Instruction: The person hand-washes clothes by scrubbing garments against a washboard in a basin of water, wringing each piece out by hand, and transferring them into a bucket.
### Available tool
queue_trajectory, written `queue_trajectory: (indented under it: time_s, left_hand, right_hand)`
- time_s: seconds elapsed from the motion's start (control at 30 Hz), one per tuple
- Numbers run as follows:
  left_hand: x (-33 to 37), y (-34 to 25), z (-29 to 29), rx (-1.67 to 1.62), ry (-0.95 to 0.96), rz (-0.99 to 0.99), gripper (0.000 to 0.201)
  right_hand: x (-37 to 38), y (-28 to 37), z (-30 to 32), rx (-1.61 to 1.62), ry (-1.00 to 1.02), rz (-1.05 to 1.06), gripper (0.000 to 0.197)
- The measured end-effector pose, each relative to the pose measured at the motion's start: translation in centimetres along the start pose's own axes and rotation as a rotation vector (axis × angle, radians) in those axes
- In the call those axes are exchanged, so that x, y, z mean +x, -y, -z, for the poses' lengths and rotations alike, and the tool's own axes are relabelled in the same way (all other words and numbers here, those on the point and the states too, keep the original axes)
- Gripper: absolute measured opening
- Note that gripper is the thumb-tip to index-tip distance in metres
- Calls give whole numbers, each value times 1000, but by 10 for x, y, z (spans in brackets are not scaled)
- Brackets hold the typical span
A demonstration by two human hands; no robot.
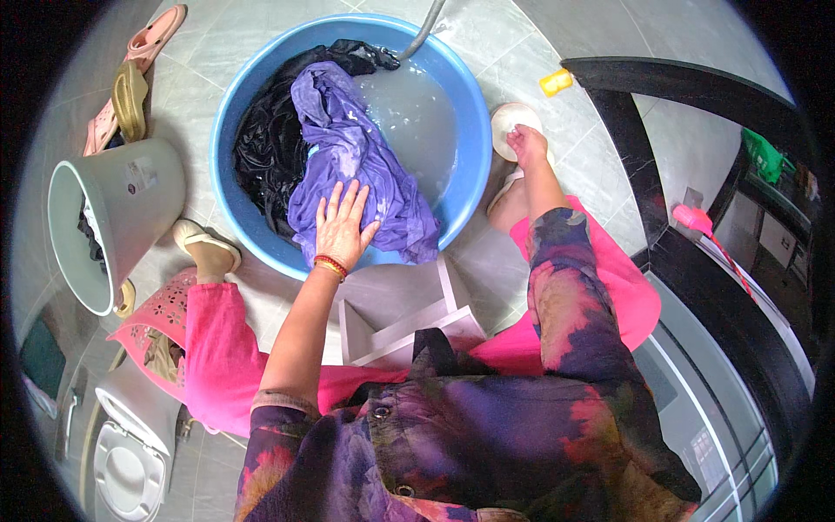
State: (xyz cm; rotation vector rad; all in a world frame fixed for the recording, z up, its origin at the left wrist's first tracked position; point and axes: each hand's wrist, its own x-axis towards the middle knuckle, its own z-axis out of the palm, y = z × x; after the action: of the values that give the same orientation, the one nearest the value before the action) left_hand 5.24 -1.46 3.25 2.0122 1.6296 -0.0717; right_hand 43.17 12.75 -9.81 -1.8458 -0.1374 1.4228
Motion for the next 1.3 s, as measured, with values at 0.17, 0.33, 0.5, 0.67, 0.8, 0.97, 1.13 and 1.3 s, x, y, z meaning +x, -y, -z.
queue_trajectory:
  time_s: [0.17,0.33,0.5,0.67,0.8,0.97,1.13,1.3]
  left_hand:
    - [2,1,-2,17,-21,-9,64]
    - [5,0,-5,11,-24,-6,64]
    - [5,1,-6,-12,-58,-8,59]
    - [7,0,-2,-56,-65,-17,60]
    - [-9,17,0,-19,-43,26,58]
    - [6,1,-4,-86,-86,-17,58]
    - [1,4,-1,-71,-87,-9,57]
    - [-4,9,-4,-42,-95,-7,57]
  right_hand:
    - [15,-14,-37,-792,-422,521,15]
    - [20,-32,-37,-1119,-238,765,22]
    - [25,-19,-45,-1129,-83,604,20]
    - [19,-11,-53,-760,-51,466,46]
    - [-18,-43,-89,-790,221,577,35]
    - [8,-41,-35,-1202,-77,839,34]
    - [-11,-33,-22,-1435,-29,753,24]
    - [-39,-7,-46,-1525,106,637,23]
